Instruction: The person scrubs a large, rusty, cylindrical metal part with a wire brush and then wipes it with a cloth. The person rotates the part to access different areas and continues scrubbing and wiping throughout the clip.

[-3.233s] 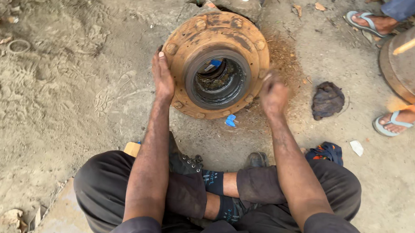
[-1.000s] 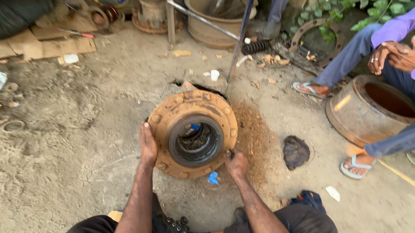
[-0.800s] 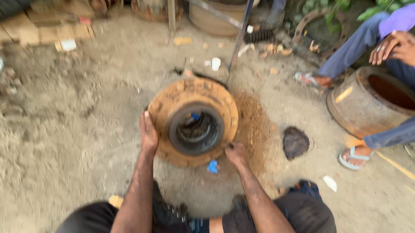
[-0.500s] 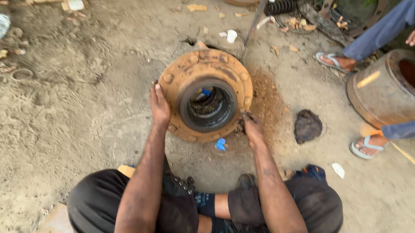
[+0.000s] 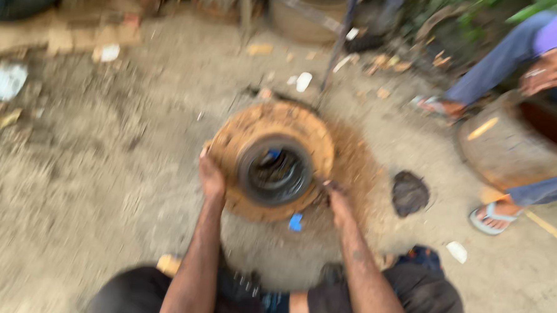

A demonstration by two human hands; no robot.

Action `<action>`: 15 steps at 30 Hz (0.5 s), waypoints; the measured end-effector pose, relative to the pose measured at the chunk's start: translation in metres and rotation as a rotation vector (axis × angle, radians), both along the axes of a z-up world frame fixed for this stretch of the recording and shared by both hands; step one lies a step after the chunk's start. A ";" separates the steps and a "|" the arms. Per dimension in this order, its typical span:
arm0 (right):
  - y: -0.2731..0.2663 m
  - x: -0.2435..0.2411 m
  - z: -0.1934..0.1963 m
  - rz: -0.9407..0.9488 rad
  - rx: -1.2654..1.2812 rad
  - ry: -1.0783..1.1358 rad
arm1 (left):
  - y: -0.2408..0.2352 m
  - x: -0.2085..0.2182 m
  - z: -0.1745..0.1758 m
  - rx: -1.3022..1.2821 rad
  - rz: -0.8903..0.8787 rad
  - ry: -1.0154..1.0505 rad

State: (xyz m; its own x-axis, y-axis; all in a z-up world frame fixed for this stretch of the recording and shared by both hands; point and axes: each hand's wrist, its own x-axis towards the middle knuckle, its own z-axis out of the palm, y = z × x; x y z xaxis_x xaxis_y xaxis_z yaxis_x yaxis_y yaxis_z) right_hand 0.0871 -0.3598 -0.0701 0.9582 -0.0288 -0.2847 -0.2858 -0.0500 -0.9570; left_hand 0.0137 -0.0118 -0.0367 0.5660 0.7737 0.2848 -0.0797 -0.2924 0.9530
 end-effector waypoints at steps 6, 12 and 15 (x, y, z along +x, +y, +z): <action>0.003 0.002 0.009 -0.060 0.103 0.011 | -0.007 -0.013 0.036 -0.499 -0.189 -0.027; 0.003 -0.022 0.012 -0.077 0.302 0.113 | -0.011 -0.019 0.050 -0.576 -0.168 0.031; 0.005 -0.008 0.019 -0.026 0.324 0.081 | -0.011 -0.019 0.055 -0.546 -0.245 -0.069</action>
State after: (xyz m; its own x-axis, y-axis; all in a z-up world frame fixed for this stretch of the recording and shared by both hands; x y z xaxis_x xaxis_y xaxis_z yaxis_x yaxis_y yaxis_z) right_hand 0.0791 -0.3544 -0.0516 0.9322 0.0517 -0.3583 -0.3589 0.2611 -0.8961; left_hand -0.0055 -0.0229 0.0178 0.7404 0.6680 -0.0749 -0.1497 0.2724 0.9505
